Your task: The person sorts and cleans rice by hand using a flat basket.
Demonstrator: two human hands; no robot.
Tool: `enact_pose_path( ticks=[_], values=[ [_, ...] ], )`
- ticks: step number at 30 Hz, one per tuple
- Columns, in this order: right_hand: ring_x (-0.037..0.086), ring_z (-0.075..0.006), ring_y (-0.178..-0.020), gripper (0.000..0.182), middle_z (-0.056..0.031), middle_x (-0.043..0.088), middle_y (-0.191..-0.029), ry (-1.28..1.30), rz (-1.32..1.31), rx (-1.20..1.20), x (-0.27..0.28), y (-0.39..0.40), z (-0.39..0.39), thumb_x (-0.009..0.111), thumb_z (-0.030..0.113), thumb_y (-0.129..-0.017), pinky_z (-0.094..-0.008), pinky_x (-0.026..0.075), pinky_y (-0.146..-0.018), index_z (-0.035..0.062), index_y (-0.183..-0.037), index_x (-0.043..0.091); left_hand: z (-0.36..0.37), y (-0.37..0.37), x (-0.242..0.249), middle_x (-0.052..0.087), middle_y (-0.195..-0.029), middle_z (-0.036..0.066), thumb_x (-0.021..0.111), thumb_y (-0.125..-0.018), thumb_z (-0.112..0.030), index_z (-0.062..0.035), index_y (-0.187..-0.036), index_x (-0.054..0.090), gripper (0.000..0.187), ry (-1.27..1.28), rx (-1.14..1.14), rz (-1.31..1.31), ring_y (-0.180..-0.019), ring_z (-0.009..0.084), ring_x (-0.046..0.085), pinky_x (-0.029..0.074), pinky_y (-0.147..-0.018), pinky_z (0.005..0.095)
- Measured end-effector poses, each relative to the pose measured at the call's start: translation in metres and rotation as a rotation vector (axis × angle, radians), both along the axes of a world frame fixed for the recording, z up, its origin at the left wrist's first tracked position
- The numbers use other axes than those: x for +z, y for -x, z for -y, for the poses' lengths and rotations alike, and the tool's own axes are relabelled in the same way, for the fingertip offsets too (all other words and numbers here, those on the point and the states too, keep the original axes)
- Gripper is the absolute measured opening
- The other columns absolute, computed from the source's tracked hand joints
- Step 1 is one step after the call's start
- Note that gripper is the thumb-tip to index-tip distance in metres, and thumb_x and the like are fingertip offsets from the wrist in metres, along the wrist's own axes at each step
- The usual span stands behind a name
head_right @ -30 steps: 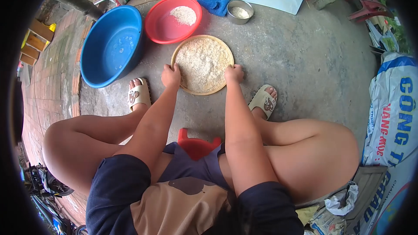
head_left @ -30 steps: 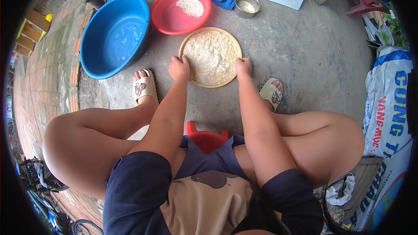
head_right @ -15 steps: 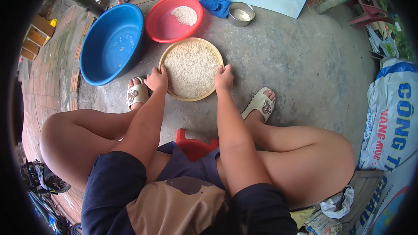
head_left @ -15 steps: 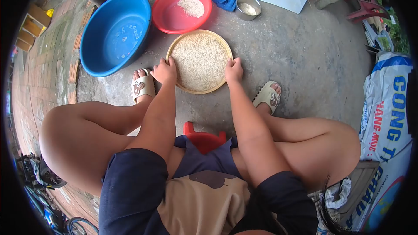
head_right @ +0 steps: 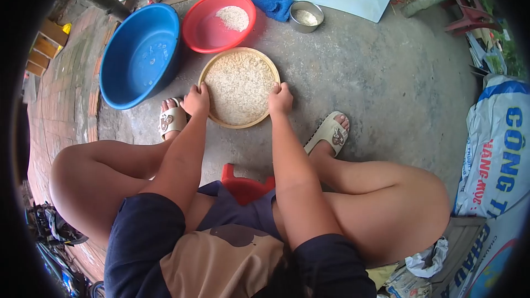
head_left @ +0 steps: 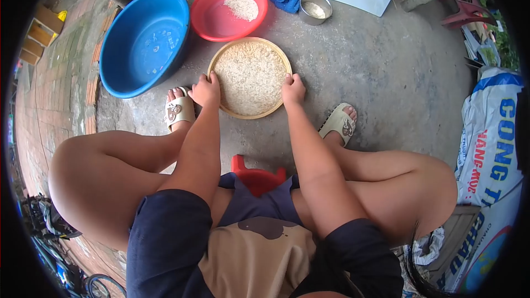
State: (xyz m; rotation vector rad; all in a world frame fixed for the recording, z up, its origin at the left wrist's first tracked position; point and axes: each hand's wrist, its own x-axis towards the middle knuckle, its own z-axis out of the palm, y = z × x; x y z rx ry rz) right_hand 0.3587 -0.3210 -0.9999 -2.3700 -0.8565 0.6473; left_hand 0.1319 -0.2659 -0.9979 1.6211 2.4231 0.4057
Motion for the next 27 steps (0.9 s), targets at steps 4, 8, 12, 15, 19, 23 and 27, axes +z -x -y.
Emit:
enact_pose_path(
  ticks=[4,8,12,15,19,23,27],
  values=[
    [0.062,-0.0386,-0.085,0.028,-0.0193,0.064,-0.088,0.028,0.005,-0.173,-0.002,-0.047,0.001,0.049,0.034,-0.089,-0.0477,0.047,-0.072,0.0064,-0.093,0.056,0.009,-0.047,-0.021,0.065,-0.077,0.015,0.043,-0.086,-0.045,-0.0095,-0.086,0.063,0.041,-0.008,-0.025,0.074,-0.079,0.0341,0.062,0.037,-0.081,0.0441],
    [0.057,-0.0404,-0.090,0.032,-0.0224,0.058,-0.097,0.107,0.258,-0.402,0.017,-0.069,0.015,0.043,0.032,-0.092,-0.0474,0.046,-0.078,0.0032,-0.098,0.054,0.028,-0.095,-0.011,0.064,-0.075,0.014,0.045,-0.087,-0.044,-0.0089,-0.080,0.060,0.039,0.039,-0.048,0.227,-0.078,0.0331,0.061,0.036,-0.083,0.0435],
    [0.058,-0.0418,-0.091,0.026,-0.0236,0.061,-0.095,0.025,0.097,-0.192,0.011,-0.034,0.008,0.043,0.030,-0.092,-0.0490,0.046,-0.076,0.0052,-0.097,0.051,-0.006,-0.047,-0.024,0.065,-0.076,0.013,0.044,-0.087,-0.046,-0.0105,-0.081,0.061,0.040,-0.076,-0.097,0.054,-0.080,0.0323,0.061,0.036,-0.080,0.0449],
    [0.059,-0.0410,-0.091,0.028,-0.0211,0.063,-0.094,-0.021,-0.012,-0.042,-0.006,-0.022,0.000,0.047,0.032,-0.090,-0.0471,0.046,-0.078,0.0060,-0.094,0.055,-0.013,-0.018,-0.001,0.065,-0.076,0.012,0.044,-0.086,-0.047,-0.0107,-0.082,0.062,0.041,0.007,-0.053,0.033,-0.079,0.0322,0.061,0.036,-0.083,0.0461],
    [0.060,-0.0390,-0.090,0.028,-0.0208,0.064,-0.090,-0.026,-0.023,-0.178,-0.011,-0.047,0.002,0.049,0.030,-0.089,-0.0458,0.047,-0.076,0.0034,-0.090,0.058,-0.003,-0.047,-0.010,0.065,-0.078,0.013,0.047,-0.086,-0.044,-0.0096,-0.084,0.062,0.038,0.007,-0.041,0.064,-0.079,0.0321,0.060,0.037,-0.080,0.0430],
    [0.060,-0.0399,-0.086,0.027,-0.0209,0.063,-0.092,0.036,0.262,-0.313,-0.009,-0.069,0.020,0.045,0.030,-0.091,-0.0490,0.046,-0.072,0.0047,-0.097,0.054,0.015,-0.091,-0.002,0.064,-0.071,0.012,0.046,-0.088,-0.040,-0.0091,-0.082,0.060,0.035,-0.003,-0.127,0.231,-0.076,0.0313,0.059,0.037,-0.078,0.0419],
    [0.060,-0.0402,-0.085,0.023,-0.0197,0.063,-0.092,0.095,0.197,-0.079,-0.003,-0.045,0.008,0.044,0.031,-0.092,-0.0495,0.046,-0.070,0.0100,-0.097,0.052,0.002,-0.051,-0.013,0.064,-0.073,0.011,0.046,-0.088,-0.040,-0.0098,-0.083,0.060,0.034,-0.035,-0.103,0.123,-0.077,0.0299,0.058,0.036,-0.079,0.0418]
  ],
)
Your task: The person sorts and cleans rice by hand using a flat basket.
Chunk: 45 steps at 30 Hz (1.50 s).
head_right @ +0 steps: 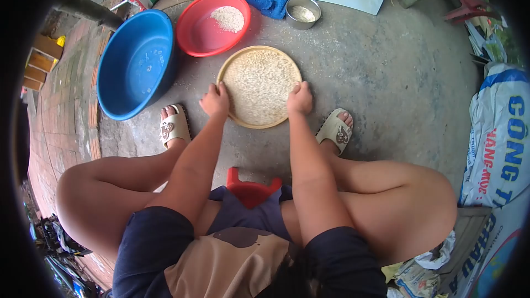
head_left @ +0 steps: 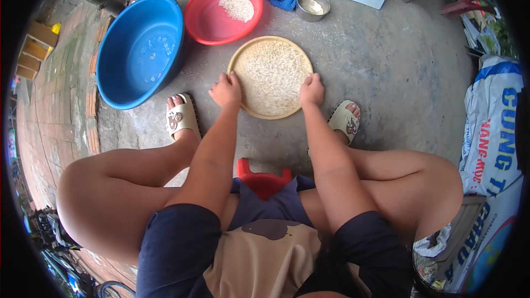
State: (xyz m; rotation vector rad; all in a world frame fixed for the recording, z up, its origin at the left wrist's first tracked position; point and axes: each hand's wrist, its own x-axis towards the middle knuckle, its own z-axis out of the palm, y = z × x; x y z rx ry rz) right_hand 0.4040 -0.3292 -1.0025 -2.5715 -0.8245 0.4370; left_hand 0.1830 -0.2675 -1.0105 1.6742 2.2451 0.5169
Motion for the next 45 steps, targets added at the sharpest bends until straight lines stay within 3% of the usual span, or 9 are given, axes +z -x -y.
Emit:
enact_pose_path(
  ticks=[5,6,10,12,19,24,35,40,45],
  values=[
    [0.060,-0.0397,-0.084,0.020,-0.0188,0.063,-0.093,-0.034,-0.064,0.048,0.002,0.030,-0.003,0.045,0.028,-0.091,-0.0494,0.046,-0.069,0.0109,-0.101,0.049,-0.009,0.021,-0.014,0.065,-0.087,0.010,0.050,-0.086,-0.038,-0.0118,-0.088,0.060,0.029,-0.085,0.059,-0.151,-0.086,0.0291,0.057,0.036,-0.079,0.0432],
    [0.060,-0.0395,-0.083,0.021,-0.0184,0.063,-0.094,-0.058,-0.075,0.071,0.000,0.028,-0.001,0.045,0.028,-0.091,-0.0493,0.046,-0.068,0.0102,-0.103,0.047,-0.009,0.015,-0.011,0.062,-0.102,0.009,0.052,-0.084,-0.034,-0.0148,-0.097,0.058,0.024,0.009,0.113,-0.130,-0.094,0.0279,0.054,0.036,-0.080,0.0432],
    [0.061,-0.0381,-0.082,0.025,-0.0177,0.062,-0.097,-0.028,-0.051,0.063,-0.010,0.029,-0.005,0.044,0.027,-0.091,-0.0483,0.047,-0.067,0.0072,-0.107,0.043,-0.006,-0.008,0.002,0.054,-0.119,0.007,0.053,-0.082,-0.027,-0.0180,-0.112,0.054,0.031,0.015,0.217,-0.135,-0.105,0.0250,0.051,0.034,-0.089,0.0427],
    [0.061,-0.0372,-0.083,0.024,-0.0173,0.061,-0.097,0.009,-0.014,0.011,-0.013,0.034,-0.009,0.042,0.027,-0.092,-0.0472,0.048,-0.068,0.0072,-0.105,0.043,-0.007,-0.011,0.002,0.049,-0.125,0.006,0.054,-0.079,-0.018,-0.0163,-0.119,0.051,0.040,-0.248,-0.051,-0.188,-0.110,0.0238,0.048,0.032,-0.094,0.0420],
    [0.060,-0.0393,-0.082,0.025,-0.0173,0.064,-0.093,-0.122,0.009,-0.063,-0.018,0.039,-0.010,0.040,0.031,-0.092,-0.0497,0.045,-0.067,0.0107,-0.107,0.044,-0.043,-0.057,-0.015,0.052,-0.122,0.010,0.052,-0.081,-0.013,-0.0065,-0.118,0.052,0.037,-0.301,-0.452,0.125,-0.116,0.0273,0.046,0.032,-0.100,0.0402],
    [0.059,-0.0392,-0.086,0.026,-0.0167,0.064,-0.096,-0.129,-0.087,-0.187,-0.015,0.039,-0.009,0.037,0.030,-0.090,-0.0500,0.044,-0.070,0.0149,-0.108,0.048,-0.061,-0.082,-0.021,0.048,-0.125,0.019,0.052,-0.082,-0.008,0.0023,-0.120,0.049,0.040,-0.317,-0.549,0.297,-0.118,0.0360,0.043,0.034,-0.102,0.0419],
    [0.060,-0.0381,-0.086,0.030,-0.0153,0.065,-0.095,-0.226,-0.198,-0.265,-0.016,0.029,-0.004,0.035,0.029,-0.088,-0.0480,0.045,-0.072,0.0158,-0.105,0.055,-0.027,-0.117,-0.014,0.048,-0.124,0.019,0.054,-0.083,-0.012,0.0012,-0.119,0.050,0.038,-0.283,-0.856,0.396,-0.118,0.0339,0.044,0.037,-0.100,0.0393],
    [0.058,-0.0350,-0.093,0.034,-0.0135,0.064,-0.100,-0.321,-0.348,-0.301,-0.010,0.024,-0.002,0.036,0.032,-0.086,-0.0413,0.044,-0.081,0.0143,-0.099,0.061,-0.002,-0.109,-0.007,0.054,-0.115,0.014,0.056,-0.082,-0.012,-0.0010,-0.108,0.056,0.029,-0.260,-1.152,0.375,-0.111,0.0315,0.050,0.043,-0.094,0.0374],
    [0.059,-0.0372,-0.092,0.035,-0.0147,0.064,-0.099,-0.308,-0.320,-0.235,-0.023,0.019,0.002,0.035,0.035,-0.088,-0.0448,0.045,-0.078,0.0150,-0.103,0.059,0.024,-0.077,0.002,0.057,-0.105,0.010,0.058,-0.080,-0.017,-0.0041,-0.097,0.058,0.021,-0.225,-1.485,0.234,-0.103,0.0280,0.053,0.045,-0.090,0.0365]
  ],
)
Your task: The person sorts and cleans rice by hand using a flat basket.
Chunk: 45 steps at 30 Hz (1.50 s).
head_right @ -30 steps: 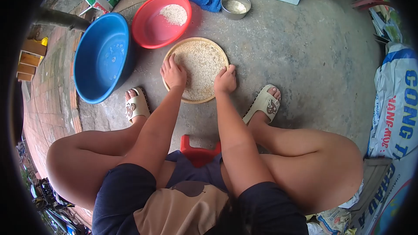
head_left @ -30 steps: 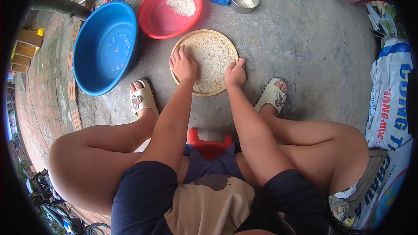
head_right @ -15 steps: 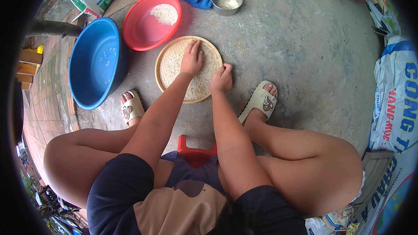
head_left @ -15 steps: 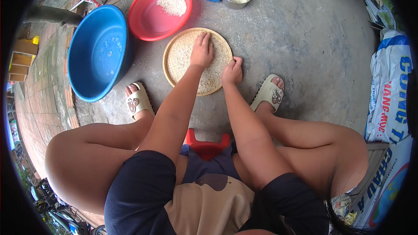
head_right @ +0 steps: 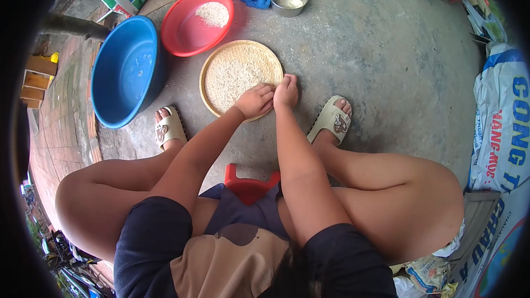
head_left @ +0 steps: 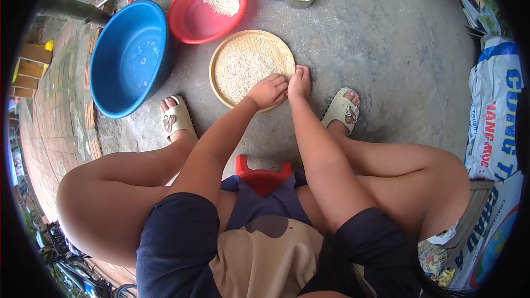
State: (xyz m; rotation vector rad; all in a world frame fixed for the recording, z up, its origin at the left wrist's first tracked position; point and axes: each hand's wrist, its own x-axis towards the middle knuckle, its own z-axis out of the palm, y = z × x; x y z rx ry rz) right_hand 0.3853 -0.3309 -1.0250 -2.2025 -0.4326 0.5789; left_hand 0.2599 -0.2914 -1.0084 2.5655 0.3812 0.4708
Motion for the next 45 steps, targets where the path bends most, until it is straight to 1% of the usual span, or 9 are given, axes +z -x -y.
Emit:
enact_pose_path(
  ticks=[8,12,14,20,23,24,26,28,45],
  values=[
    [0.058,-0.0370,-0.095,0.032,-0.0173,0.062,-0.104,0.023,-0.022,0.016,0.000,0.001,-0.005,0.037,0.032,-0.090,-0.0444,0.045,-0.080,0.0110,-0.104,0.057,-0.011,0.064,0.003,0.054,-0.090,0.007,0.056,-0.081,-0.020,-0.0078,-0.087,0.054,0.014,-0.253,-0.074,-0.157,-0.091,0.0235,0.054,0.047,-0.079,0.0345],
    [0.054,-0.0384,-0.098,0.023,-0.0175,0.056,-0.107,0.032,0.067,-0.065,0.004,0.015,-0.008,0.045,0.023,-0.088,-0.0451,0.043,-0.083,0.0082,-0.102,0.056,-0.031,0.084,-0.007,0.058,-0.085,0.006,0.054,-0.083,-0.024,-0.0089,-0.083,0.055,0.015,-0.306,0.169,-0.171,-0.082,0.0237,0.060,0.051,-0.069,0.0357],
    [0.052,-0.0377,-0.098,0.022,-0.0167,0.055,-0.106,0.061,0.239,-0.067,0.011,0.027,-0.006,0.047,0.021,-0.086,-0.0452,0.041,-0.085,0.0071,-0.101,0.056,-0.039,0.084,-0.005,0.061,-0.078,0.010,0.054,-0.086,-0.026,-0.0082,-0.084,0.055,0.018,-0.138,0.377,-0.332,-0.071,0.0285,0.063,0.052,-0.062,0.0390],
    [0.049,-0.0320,-0.098,0.022,-0.0155,0.055,-0.101,-0.128,0.519,0.157,0.020,0.045,-0.026,0.048,0.021,-0.087,-0.0435,0.039,-0.086,0.0035,-0.096,0.056,-0.063,0.043,0.019,0.057,-0.061,0.020,0.056,-0.085,-0.028,0.0021,-0.068,0.055,0.034,0.359,0.811,-0.019,-0.060,0.0312,0.060,0.046,-0.060,0.0419],
    [0.048,-0.0245,-0.107,0.056,-0.0148,0.053,-0.113,-0.283,-1.015,0.021,0.018,0.049,-0.055,0.023,0.044,-0.097,-0.0406,0.041,-0.090,-0.0027,-0.108,0.053,-0.067,0.023,0.046,0.050,-0.055,0.007,0.056,-0.085,-0.023,-0.0005,-0.064,0.052,0.031,0.883,0.779,0.279,-0.048,0.0143,0.046,0.040,-0.048,0.0333],
    [0.048,-0.0245,-0.107,0.056,-0.0148,0.053,-0.113,-0.281,-1.016,0.025,0.020,0.051,-0.059,0.023,0.044,-0.097,-0.0406,0.041,-0.090,-0.0027,-0.108,0.053,-0.070,0.021,0.055,0.050,-0.055,0.007,0.056,-0.085,-0.023,-0.0005,-0.064,0.052,0.031,0.882,0.783,0.280,-0.048,0.0143,0.046,0.040,-0.048,0.0333],
    [0.047,-0.0245,-0.107,0.061,-0.0167,0.050,-0.116,-0.419,-1.433,0.007,0.024,0.053,-0.065,0.020,0.046,-0.097,-0.0394,0.040,-0.095,-0.0045,-0.114,0.048,-0.075,0.018,0.075,0.047,-0.054,0.002,0.055,-0.085,-0.020,-0.0049,-0.063,0.051,0.027,1.449,0.592,0.550,-0.042,0.0100,0.038,0.031,-0.041,0.0266],
    [0.046,-0.0242,-0.109,0.058,-0.0183,0.046,-0.119,-0.456,-1.426,0.024,0.034,0.057,-0.064,0.022,0.045,-0.097,-0.0382,0.040,-0.097,-0.0058,-0.116,0.044,-0.075,0.014,0.104,0.039,-0.052,-0.002,0.052,-0.087,-0.017,-0.0086,-0.060,0.046,0.029,1.456,0.611,0.587,-0.044,0.0074,0.033,0.025,-0.041,0.0238],
    [0.060,-0.0299,-0.089,0.048,-0.0204,0.059,-0.095,-0.656,-1.847,-0.021,0.016,0.058,-0.065,0.029,0.030,-0.097,-0.0370,0.053,-0.082,-0.0113,-0.110,0.049,-0.100,0.019,0.186,0.042,-0.052,0.005,0.046,-0.080,-0.020,-0.0044,-0.058,0.046,0.026,1.410,0.043,0.908,-0.050,0.0144,0.040,0.033,-0.049,0.0259]
  ],
)
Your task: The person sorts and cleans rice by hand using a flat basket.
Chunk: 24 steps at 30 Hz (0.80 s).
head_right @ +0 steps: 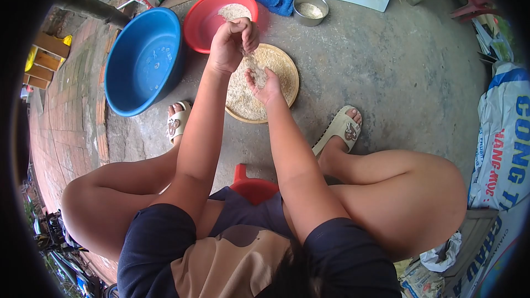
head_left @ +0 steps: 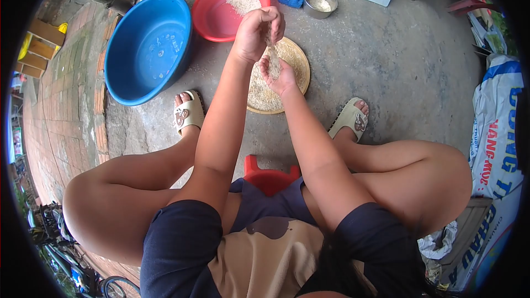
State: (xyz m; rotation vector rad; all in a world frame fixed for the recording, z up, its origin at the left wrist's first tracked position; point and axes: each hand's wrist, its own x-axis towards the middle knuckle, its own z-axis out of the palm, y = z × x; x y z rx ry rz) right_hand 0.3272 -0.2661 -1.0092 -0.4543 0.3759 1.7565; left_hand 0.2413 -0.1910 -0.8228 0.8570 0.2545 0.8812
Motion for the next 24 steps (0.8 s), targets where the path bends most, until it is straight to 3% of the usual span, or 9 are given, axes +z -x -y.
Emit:
enact_pose_path(
  ticks=[10,13,15,17,19,20,23,24],
  values=[
    [0.058,-0.0273,-0.088,0.041,-0.0187,0.058,-0.094,0.112,-0.080,-0.045,0.013,-0.002,0.004,0.034,0.026,-0.095,-0.0363,0.053,-0.082,-0.0088,-0.102,0.053,-0.004,0.006,0.018,0.041,-0.053,0.003,0.046,-0.082,-0.020,-0.0049,-0.058,0.046,0.029,-0.058,-0.081,0.046,-0.052,0.0137,0.039,0.032,-0.051,0.0260],
    [0.057,-0.0264,-0.087,0.039,-0.0168,0.057,-0.092,0.110,-0.143,-0.054,0.020,-0.003,0.004,0.034,0.026,-0.095,-0.0358,0.053,-0.083,-0.0079,-0.100,0.054,-0.008,0.008,0.007,0.038,-0.054,0.001,0.044,-0.085,-0.022,-0.0078,-0.059,0.043,0.030,0.023,-0.013,-0.132,-0.050,0.0132,0.035,0.031,-0.051,0.0260],
    [0.057,-0.0256,-0.087,0.039,-0.0156,0.056,-0.091,0.116,-0.074,-0.052,0.022,-0.005,0.004,0.035,0.026,-0.095,-0.0350,0.053,-0.082,-0.0072,-0.100,0.054,-0.012,0.008,-0.009,0.037,-0.053,0.001,0.045,-0.087,-0.021,-0.0090,-0.059,0.043,0.031,0.224,0.104,-0.346,-0.049,0.0134,0.035,0.031,-0.050,0.0265],
    [0.058,-0.0252,-0.087,0.039,-0.0153,0.056,-0.091,0.118,-0.085,-0.066,0.019,-0.007,0.003,0.035,0.026,-0.095,-0.0344,0.053,-0.082,-0.0068,-0.100,0.055,-0.015,0.010,-0.035,0.042,-0.055,0.002,0.045,-0.086,-0.020,-0.0082,-0.062,0.049,0.027,0.294,0.142,-0.422,-0.050,0.0135,0.040,0.034,-0.050,0.0266],
    [0.058,-0.0249,-0.086,0.038,-0.0150,0.056,-0.091,0.121,-0.097,-0.079,0.018,-0.009,0.003,0.035,0.026,-0.095,-0.0338,0.053,-0.082,-0.0065,-0.100,0.055,-0.013,0.009,-0.059,0.050,-0.059,0.004,0.045,-0.085,-0.021,-0.0047,-0.070,0.057,0.025,0.318,0.300,-0.737,-0.053,0.0141,0.047,0.040,-0.051,0.0281],
    [0.058,-0.0242,-0.087,0.038,-0.0143,0.056,-0.091,0.141,-0.067,-0.103,0.021,-0.010,0.004,0.036,0.026,-0.095,-0.0331,0.053,-0.082,-0.0061,-0.099,0.055,-0.013,0.012,-0.079,0.058,-0.065,0.007,0.045,-0.084,-0.021,-0.0016,-0.078,0.062,0.026,0.300,0.297,-0.806,-0.058,0.0162,0.054,0.046,-0.055,0.0295],
    [0.058,-0.0232,-0.087,0.038,-0.0131,0.057,-0.092,0.153,-0.033,-0.134,0.017,-0.016,0.004,0.036,0.027,-0.094,-0.0322,0.052,-0.082,-0.0054,-0.099,0.056,-0.002,0.011,-0.136,0.062,-0.071,0.010,0.043,-0.085,-0.023,-0.0009,-0.079,0.064,0.030,0.202,0.325,-0.956,-0.064,0.0193,0.059,0.048,-0.060,0.0310],
    [0.059,-0.0227,-0.088,0.038,-0.0126,0.058,-0.093,0.141,-0.032,-0.139,0.015,-0.020,0.004,0.036,0.026,-0.094,-0.0320,0.052,-0.082,-0.0052,-0.099,0.056,0.002,0.011,-0.162,0.063,-0.070,0.012,0.043,-0.085,-0.021,-0.0004,-0.081,0.064,0.030,-0.015,0.408,-1.145,-0.064,0.0270,0.060,0.048,-0.063,0.0371]
  ],
)
